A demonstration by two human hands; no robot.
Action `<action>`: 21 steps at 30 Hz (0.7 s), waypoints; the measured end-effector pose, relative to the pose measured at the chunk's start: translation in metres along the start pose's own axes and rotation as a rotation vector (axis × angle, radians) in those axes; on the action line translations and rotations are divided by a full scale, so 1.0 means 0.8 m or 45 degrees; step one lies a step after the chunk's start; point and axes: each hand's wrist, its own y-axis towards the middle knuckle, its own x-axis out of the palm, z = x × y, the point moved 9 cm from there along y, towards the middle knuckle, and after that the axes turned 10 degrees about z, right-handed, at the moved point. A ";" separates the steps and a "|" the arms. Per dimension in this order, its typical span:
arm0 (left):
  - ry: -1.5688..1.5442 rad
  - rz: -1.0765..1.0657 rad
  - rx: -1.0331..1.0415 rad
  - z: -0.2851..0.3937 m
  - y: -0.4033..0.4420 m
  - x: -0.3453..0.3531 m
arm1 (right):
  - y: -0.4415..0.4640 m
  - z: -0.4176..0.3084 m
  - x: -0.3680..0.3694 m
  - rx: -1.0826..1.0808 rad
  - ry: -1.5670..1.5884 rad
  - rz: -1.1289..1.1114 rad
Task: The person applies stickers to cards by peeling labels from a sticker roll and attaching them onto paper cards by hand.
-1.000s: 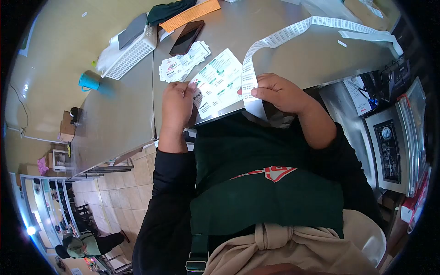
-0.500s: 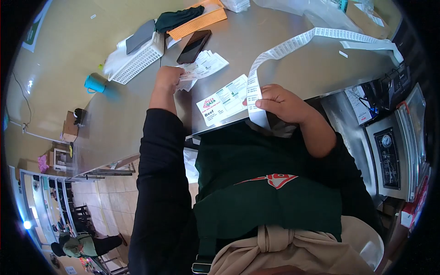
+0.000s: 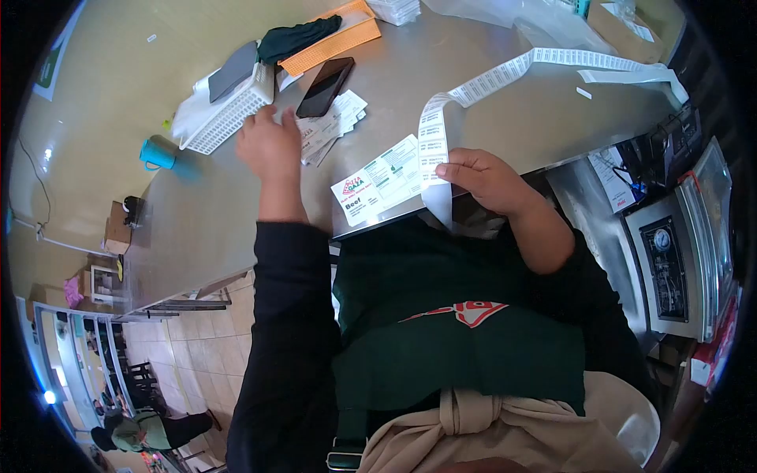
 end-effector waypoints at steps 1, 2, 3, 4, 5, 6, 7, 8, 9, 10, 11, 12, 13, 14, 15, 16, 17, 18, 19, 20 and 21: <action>-0.438 -0.204 -0.057 0.020 -0.014 -0.004 | 0.001 0.002 -0.002 0.041 0.018 0.014; -0.872 -0.411 -0.119 0.048 -0.036 -0.015 | 0.001 0.004 -0.004 0.084 0.037 0.024; -1.113 -0.543 -0.215 0.078 -0.063 -0.042 | 0.001 0.007 -0.004 0.125 0.054 0.032; -1.393 -0.779 -0.352 0.096 -0.102 -0.036 | 0.001 0.006 -0.003 0.128 0.127 0.037; -1.473 -0.851 -0.396 0.112 -0.128 -0.045 | 0.000 0.005 -0.001 0.133 0.201 0.040; -1.366 -0.720 -0.206 0.125 -0.137 -0.069 | -0.001 0.006 0.000 0.138 0.274 0.044; -1.339 -0.478 0.051 0.137 -0.137 -0.090 | 0.000 0.008 0.000 0.122 0.231 0.035; -1.287 -0.350 0.145 0.142 -0.140 -0.103 | 0.002 0.012 -0.002 0.104 0.186 0.026; -1.232 -0.222 0.239 0.147 -0.140 -0.117 | 0.003 0.012 -0.003 0.085 0.141 0.018; -1.197 -0.194 0.277 0.148 -0.142 -0.120 | 0.002 0.012 -0.004 0.087 0.168 0.021; -1.162 -0.165 0.316 0.149 -0.143 -0.123 | 0.001 0.010 -0.003 0.088 0.195 0.024; -1.126 -0.138 0.354 0.151 -0.145 -0.126 | 0.000 0.008 -0.002 0.091 0.223 0.026; -1.101 -0.116 0.391 0.153 -0.147 -0.129 | 0.000 0.008 -0.003 0.094 0.206 0.032; -1.075 -0.094 0.427 0.155 -0.149 -0.131 | 0.002 0.007 -0.004 0.096 0.190 0.036; -1.047 -0.071 0.465 0.157 -0.150 -0.134 | 0.003 0.007 -0.005 0.097 0.175 0.040; -1.038 -0.060 0.468 0.158 -0.150 -0.136 | 0.004 0.006 -0.006 0.067 0.145 0.051; -1.030 -0.050 0.472 0.160 -0.150 -0.139 | 0.004 0.005 -0.006 0.038 0.116 0.062; -1.022 -0.043 0.476 0.161 -0.150 -0.141 | 0.004 0.005 -0.007 0.011 0.089 0.074; -1.026 -0.048 0.492 0.162 -0.150 -0.140 | 0.004 0.005 -0.007 0.001 0.066 0.060; -1.030 -0.054 0.505 0.163 -0.151 -0.140 | 0.005 0.005 -0.008 -0.007 0.043 0.045; -1.034 -0.061 0.517 0.163 -0.152 -0.140 | 0.004 0.005 -0.008 -0.014 0.018 0.030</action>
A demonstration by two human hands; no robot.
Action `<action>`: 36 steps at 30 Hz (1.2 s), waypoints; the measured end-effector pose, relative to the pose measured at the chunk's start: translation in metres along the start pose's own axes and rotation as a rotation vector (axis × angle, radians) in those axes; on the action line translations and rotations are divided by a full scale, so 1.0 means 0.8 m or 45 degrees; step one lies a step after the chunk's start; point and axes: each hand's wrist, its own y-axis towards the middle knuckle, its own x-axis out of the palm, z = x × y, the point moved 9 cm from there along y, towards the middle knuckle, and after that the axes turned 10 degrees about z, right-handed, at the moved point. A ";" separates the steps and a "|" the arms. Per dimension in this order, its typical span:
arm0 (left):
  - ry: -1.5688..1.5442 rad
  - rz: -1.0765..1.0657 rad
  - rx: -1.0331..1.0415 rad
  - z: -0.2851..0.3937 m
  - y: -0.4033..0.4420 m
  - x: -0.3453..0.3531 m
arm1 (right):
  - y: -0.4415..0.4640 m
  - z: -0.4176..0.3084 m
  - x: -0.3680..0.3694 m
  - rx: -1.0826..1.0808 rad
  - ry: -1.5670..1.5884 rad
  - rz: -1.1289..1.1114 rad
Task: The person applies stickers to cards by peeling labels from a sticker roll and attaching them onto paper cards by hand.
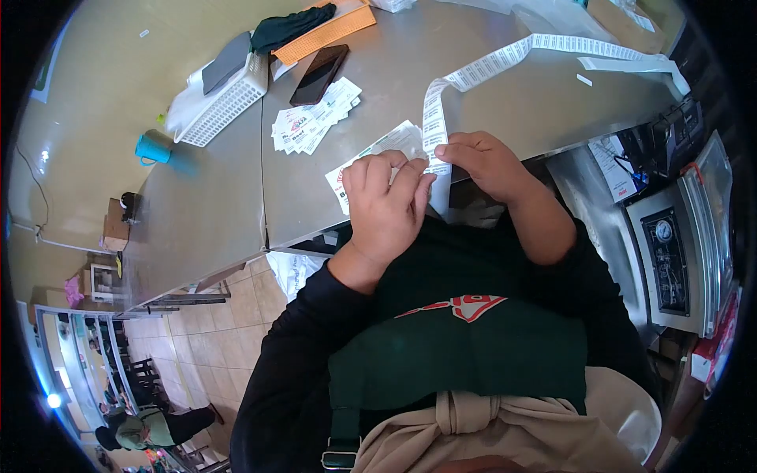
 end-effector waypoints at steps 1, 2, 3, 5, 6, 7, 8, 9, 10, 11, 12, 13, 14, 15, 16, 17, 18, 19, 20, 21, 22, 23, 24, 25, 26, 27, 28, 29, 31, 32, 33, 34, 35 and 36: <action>0.002 -0.001 0.007 0.001 0.000 0.000 | 0.000 -0.001 0.000 -0.012 -0.017 0.010; 0.005 -0.001 0.014 0.001 0.000 -0.001 | 0.000 -0.002 0.000 -0.024 -0.036 0.020; 0.008 0.000 0.020 0.002 0.000 -0.002 | 0.000 -0.004 0.001 -0.036 -0.055 0.029; -0.068 0.001 -0.006 -0.001 0.002 -0.007 | -0.001 -0.003 0.002 -0.004 -0.016 0.059; -0.106 0.001 -0.019 -0.004 0.002 -0.010 | -0.001 -0.003 0.003 0.013 0.004 0.075; -0.173 -0.033 -0.192 -0.023 0.002 -0.008 | -0.001 -0.010 0.004 -0.089 -0.092 0.079; -0.239 -0.068 -0.365 -0.043 0.001 -0.007 | -0.002 -0.018 0.006 -0.191 -0.188 0.083; -0.303 -0.105 -0.539 -0.064 -0.002 -0.004 | -0.004 -0.025 0.008 -0.292 -0.283 0.087; -0.440 -0.180 -0.891 -0.095 -0.019 0.006 | -0.005 -0.031 0.014 -0.380 -0.422 0.034; -0.509 -0.274 -1.097 -0.119 -0.034 0.016 | -0.005 -0.039 0.020 -0.469 -0.561 -0.023; -0.577 -0.364 -1.302 -0.139 -0.051 0.027 | -0.006 -0.044 0.028 -0.562 -0.701 -0.082; -0.549 -0.423 -1.324 -0.149 -0.057 0.032 | -0.006 -0.044 0.028 -0.566 -0.695 -0.056; -0.521 -0.484 -1.346 -0.157 -0.063 0.038 | -0.006 -0.042 0.027 -0.567 -0.690 -0.029; -0.496 -0.547 -1.367 -0.160 -0.068 0.043 | -0.006 -0.041 0.026 -0.567 -0.685 0.001; -0.466 -0.571 -1.367 -0.162 -0.068 0.045 | -0.007 -0.041 0.027 -0.573 -0.691 -0.010; -0.437 -0.598 -1.365 -0.163 -0.069 0.047 | -0.007 -0.042 0.028 -0.576 -0.697 -0.019; -0.408 -0.624 -1.364 -0.162 -0.069 0.048 | -0.008 -0.042 0.029 -0.580 -0.703 -0.028; -0.379 -0.640 -1.352 -0.159 -0.066 0.047 | -0.008 -0.041 0.030 -0.597 -0.739 -0.026; -0.348 -0.653 -1.341 -0.155 -0.062 0.045 | -0.007 -0.039 0.031 -0.615 -0.776 -0.026; -0.318 -0.664 -1.330 -0.152 -0.059 0.043 | -0.007 -0.039 0.033 -0.635 -0.813 -0.027; -0.292 -0.646 -1.288 -0.154 -0.059 0.043 | -0.006 -0.038 0.032 -0.605 -0.831 -0.027; -0.266 -0.627 -1.245 -0.159 -0.062 0.044 | -0.005 -0.037 0.031 -0.576 -0.847 -0.027; -0.239 -0.612 -1.203 -0.161 -0.062 0.043 | -0.004 -0.035 0.031 -0.545 -0.863 -0.026; -0.256 -0.612 -1.213 -0.163 -0.064 0.042 | -0.005 -0.036 0.031 -0.540 -0.860 -0.035; -0.273 -0.613 -1.223 -0.164 -0.065 0.042 | -0.005 -0.037 0.031 -0.534 -0.857 -0.044; -0.290 -0.615 -1.233 -0.164 -0.066 0.042 | -0.005 -0.037 0.031 -0.528 -0.854 -0.053; -0.285 -0.618 -1.201 -0.164 -0.066 0.042 | -0.005 -0.037 0.032 -0.529 -0.854 -0.059; -0.279 -0.621 -1.170 -0.164 -0.065 0.042 | -0.005 -0.036 0.032 -0.531 -0.854 -0.066; -0.257 -0.618 -1.140 -0.163 -0.063 0.042 | -0.005 -0.037 0.032 -0.548 -0.863 -0.053; -0.240 -0.614 -1.140 -0.161 -0.062 0.041 | -0.006 -0.038 0.033 -0.562 -0.870 -0.033; -0.223 -0.610 -1.140 -0.161 -0.061 0.041 | -0.007 -0.039 0.032 -0.575 -0.877 -0.013; -0.223 -0.592 -1.118 -0.159 -0.059 0.041 | -0.007 -0.039 0.032 -0.575 -0.882 -0.015; -0.222 -0.573 -1.098 -0.159 -0.059 0.040 | -0.007 -0.039 0.032 -0.575 -0.887 -0.019; -0.221 -0.554 -1.078 -0.159 -0.058 0.040 | -0.008 -0.039 0.033 -0.575 -0.892 -0.024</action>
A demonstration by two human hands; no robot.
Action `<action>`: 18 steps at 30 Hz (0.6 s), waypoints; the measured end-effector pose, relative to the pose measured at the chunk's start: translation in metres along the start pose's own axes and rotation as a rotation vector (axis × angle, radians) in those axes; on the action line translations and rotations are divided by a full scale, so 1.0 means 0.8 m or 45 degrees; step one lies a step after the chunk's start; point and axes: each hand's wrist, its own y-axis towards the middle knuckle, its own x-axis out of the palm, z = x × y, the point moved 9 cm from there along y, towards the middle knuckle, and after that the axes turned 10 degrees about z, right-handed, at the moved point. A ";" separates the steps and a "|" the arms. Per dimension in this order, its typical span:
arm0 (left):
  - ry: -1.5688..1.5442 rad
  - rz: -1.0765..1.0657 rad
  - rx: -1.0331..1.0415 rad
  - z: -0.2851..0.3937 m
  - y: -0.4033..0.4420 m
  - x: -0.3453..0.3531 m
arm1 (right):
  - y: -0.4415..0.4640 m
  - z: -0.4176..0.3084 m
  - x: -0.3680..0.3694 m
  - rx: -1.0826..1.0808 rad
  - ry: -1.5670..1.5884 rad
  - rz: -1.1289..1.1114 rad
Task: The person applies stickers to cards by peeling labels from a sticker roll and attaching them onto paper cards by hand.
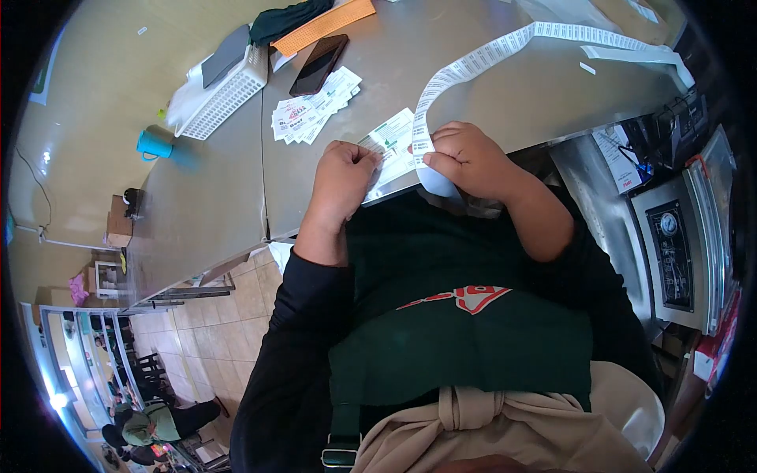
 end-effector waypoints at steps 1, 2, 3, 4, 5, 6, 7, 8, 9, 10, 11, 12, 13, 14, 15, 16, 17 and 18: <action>0.005 0.003 0.010 0.000 0.000 0.001 | 0.000 0.000 0.000 0.006 -0.005 -0.012; 0.011 0.007 0.020 0.000 0.000 0.001 | 0.001 -0.001 0.000 0.012 -0.009 -0.025; 0.016 0.011 0.029 0.001 0.000 0.001 | 0.001 -0.002 0.000 0.017 -0.013 -0.038; 0.040 0.025 0.059 0.004 0.000 0.000 | 0.001 -0.003 0.000 0.017 -0.006 -0.033; 0.064 0.039 0.090 0.010 -0.001 -0.002 | 0.002 -0.003 -0.001 0.016 0.002 -0.027; 0.088 0.052 0.122 0.014 -0.002 -0.003 | 0.001 -0.004 -0.002 0.016 0.009 -0.020; 0.088 0.042 0.110 0.012 -0.002 -0.001 | 0.001 -0.004 -0.002 0.014 -0.001 -0.024; 0.089 0.031 0.097 0.011 -0.001 0.000 | 0.001 -0.004 -0.002 0.012 -0.010 -0.026; 0.089 0.020 0.085 0.010 -0.001 0.002 | 0.001 -0.004 -0.001 0.010 -0.019 -0.029; 0.125 0.016 0.064 0.009 0.000 0.003 | 0.001 -0.004 -0.002 0.008 -0.032 -0.028; 0.162 0.012 0.042 0.010 0.001 0.005 | 0.001 -0.004 -0.002 0.006 -0.046 -0.027; 0.198 0.008 0.020 0.012 0.001 0.006 | 0.001 -0.003 -0.001 0.004 -0.059 -0.026; 0.273 0.021 0.026 0.018 -0.001 0.005 | 0.001 -0.002 0.000 0.008 -0.061 -0.036; 0.348 0.034 0.033 0.027 -0.002 0.003 | 0.001 0.000 0.001 0.012 -0.063 -0.045; 0.424 0.047 0.039 0.031 -0.004 0.002 | 0.001 0.001 0.002 0.015 -0.065 -0.055; 0.460 0.117 0.060 0.033 -0.004 -0.001 | 0.001 0.000 0.001 0.016 -0.062 -0.052; 0.495 0.187 0.081 0.033 -0.004 -0.003 | 0.001 -0.002 0.000 0.017 -0.059 -0.050; 0.529 0.256 0.103 0.033 -0.005 -0.006 | 0.001 -0.003 -0.001 0.018 -0.057 -0.047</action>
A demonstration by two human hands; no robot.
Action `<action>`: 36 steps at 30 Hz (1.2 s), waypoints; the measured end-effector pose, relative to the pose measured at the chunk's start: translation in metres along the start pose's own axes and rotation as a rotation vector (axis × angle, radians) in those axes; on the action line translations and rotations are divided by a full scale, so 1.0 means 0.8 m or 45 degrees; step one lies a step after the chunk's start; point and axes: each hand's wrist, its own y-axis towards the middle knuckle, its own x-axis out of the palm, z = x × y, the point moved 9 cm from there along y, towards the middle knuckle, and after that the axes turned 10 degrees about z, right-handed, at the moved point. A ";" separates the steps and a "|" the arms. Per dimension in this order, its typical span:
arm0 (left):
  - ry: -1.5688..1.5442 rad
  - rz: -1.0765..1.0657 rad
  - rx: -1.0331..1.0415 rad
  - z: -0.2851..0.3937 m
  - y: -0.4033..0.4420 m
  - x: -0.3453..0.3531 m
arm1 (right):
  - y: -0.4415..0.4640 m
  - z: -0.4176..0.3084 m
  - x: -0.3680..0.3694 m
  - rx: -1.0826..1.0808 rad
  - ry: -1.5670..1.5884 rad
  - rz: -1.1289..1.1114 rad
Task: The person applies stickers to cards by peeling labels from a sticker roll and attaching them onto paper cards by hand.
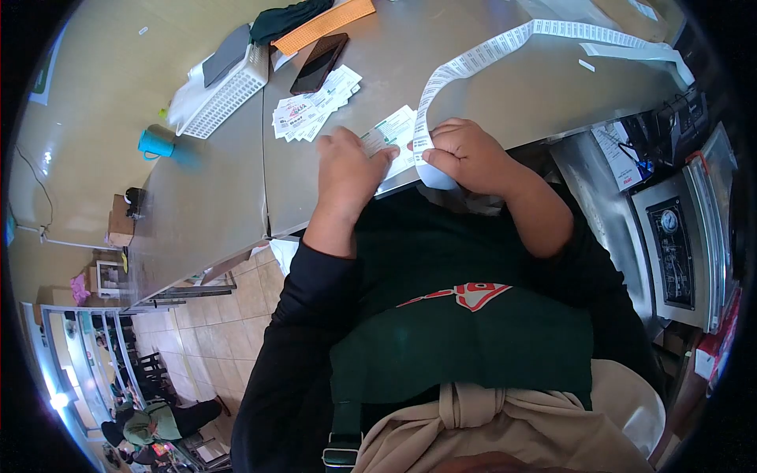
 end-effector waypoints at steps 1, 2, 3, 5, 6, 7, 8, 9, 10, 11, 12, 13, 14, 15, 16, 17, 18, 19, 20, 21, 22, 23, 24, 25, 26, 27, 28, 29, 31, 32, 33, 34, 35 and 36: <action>-0.027 -0.019 0.027 -0.002 0.001 0.003 | -0.001 0.000 0.000 -0.010 0.015 0.011; -0.054 -0.037 0.054 -0.008 0.003 0.002 | -0.001 0.001 0.001 -0.019 0.031 0.022; -0.081 -0.054 0.082 -0.012 0.007 -0.001 | -0.001 0.001 0.001 -0.030 0.046 0.034; -0.222 -0.277 0.007 -0.027 0.013 0.000 | -0.001 0.002 0.001 -0.018 0.058 0.009; -0.291 -0.390 -0.034 -0.029 0.012 0.001 | -0.001 0.002 0.001 -0.010 0.066 -0.006; -0.352 -0.369 -0.070 -0.029 0.009 -0.008 | -0.002 0.001 0.001 -0.012 0.063 -0.006; -0.282 -0.252 -0.014 -0.032 0.010 -0.018 | -0.003 0.001 0.000 -0.013 0.060 -0.005; -0.211 -0.137 0.041 -0.037 0.010 -0.027 | -0.004 0.001 0.000 -0.012 0.058 -0.005; -0.139 -0.023 0.096 -0.039 0.009 -0.039 | -0.005 0.001 0.001 -0.035 0.086 -0.005; -0.090 -0.070 0.114 -0.042 0.004 -0.038 | -0.005 0.003 0.003 -0.059 0.115 -0.007; -0.042 -0.115 0.130 -0.041 -0.001 -0.042 | -0.005 0.003 0.005 -0.085 0.143 -0.011; 0.006 -0.159 0.145 -0.040 -0.004 -0.042 | -0.005 0.004 0.005 -0.084 0.138 -0.021; -0.004 -0.206 0.122 -0.043 -0.004 -0.039 | -0.005 0.004 0.005 -0.085 0.133 -0.032; -0.014 -0.251 0.100 -0.045 -0.003 -0.035 | -0.005 0.003 0.005 -0.087 0.126 -0.043; -0.024 -0.297 0.080 -0.046 -0.003 -0.031 | -0.005 0.003 0.005 -0.092 0.143 -0.040; -0.038 -0.256 0.063 -0.046 0.000 -0.034 | -0.005 0.003 0.004 -0.096 0.158 -0.035; -0.051 -0.216 0.047 -0.046 0.002 -0.036 | -0.006 0.003 0.004 -0.097 0.174 -0.029; -0.065 -0.179 0.032 -0.046 0.004 -0.037 | -0.007 0.003 0.002 -0.094 0.164 -0.006; -0.072 -0.206 0.033 -0.047 0.006 -0.032 | -0.008 0.004 0.002 -0.090 0.155 0.017; -0.078 -0.232 0.033 -0.049 0.011 -0.026 | -0.008 0.004 0.001 -0.087 0.146 0.038; -0.084 -0.256 0.033 -0.050 0.013 -0.023 | -0.008 0.003 0.001 -0.090 0.160 0.027; -0.089 -0.225 0.008 -0.052 0.013 -0.025 | -0.008 0.002 0.001 -0.094 0.174 0.015; -0.092 -0.193 -0.016 -0.050 0.013 -0.026 | -0.007 0.002 0.001 -0.099 0.189 0.004; -0.095 -0.163 -0.040 -0.051 0.013 -0.028 | -0.007 0.002 0.001 -0.096 0.187 -0.009; -0.147 -0.134 -0.032 -0.053 0.014 -0.029 | -0.007 0.002 0.001 -0.092 0.186 -0.021; -0.198 -0.106 -0.025 -0.057 0.015 -0.027 | -0.008 0.002 0.002 -0.088 0.185 -0.034; -0.251 -0.078 -0.019 -0.062 0.015 -0.025 | -0.008 0.003 0.003 -0.095 0.176 -0.028; -0.262 -0.035 0.052 -0.063 0.015 -0.024 | -0.008 0.003 0.003 -0.102 0.166 -0.022; -0.283 0.051 0.191 -0.057 0.014 -0.028 | -0.008 0.003 0.004 -0.101 0.154 -0.021; -0.320 0.064 0.143 -0.063 0.013 -0.029 | -0.008 0.003 0.004 -0.094 0.151 -0.024; -0.358 0.078 0.097 -0.061 0.013 -0.034 | -0.007 0.004 0.004 -0.088 0.149 -0.025; -0.395 0.092 0.053 -0.062 0.013 -0.037 | -0.007 0.002 0.004 -0.093 0.115 -0.029; -0.594 0.093 -0.107 -0.075 0.015 -0.034 | -0.007 0.000 0.005 -0.097 0.080 -0.031; -0.792 0.093 -0.268 -0.090 0.019 -0.028 | -0.008 -0.001 0.005 -0.099 0.046 -0.033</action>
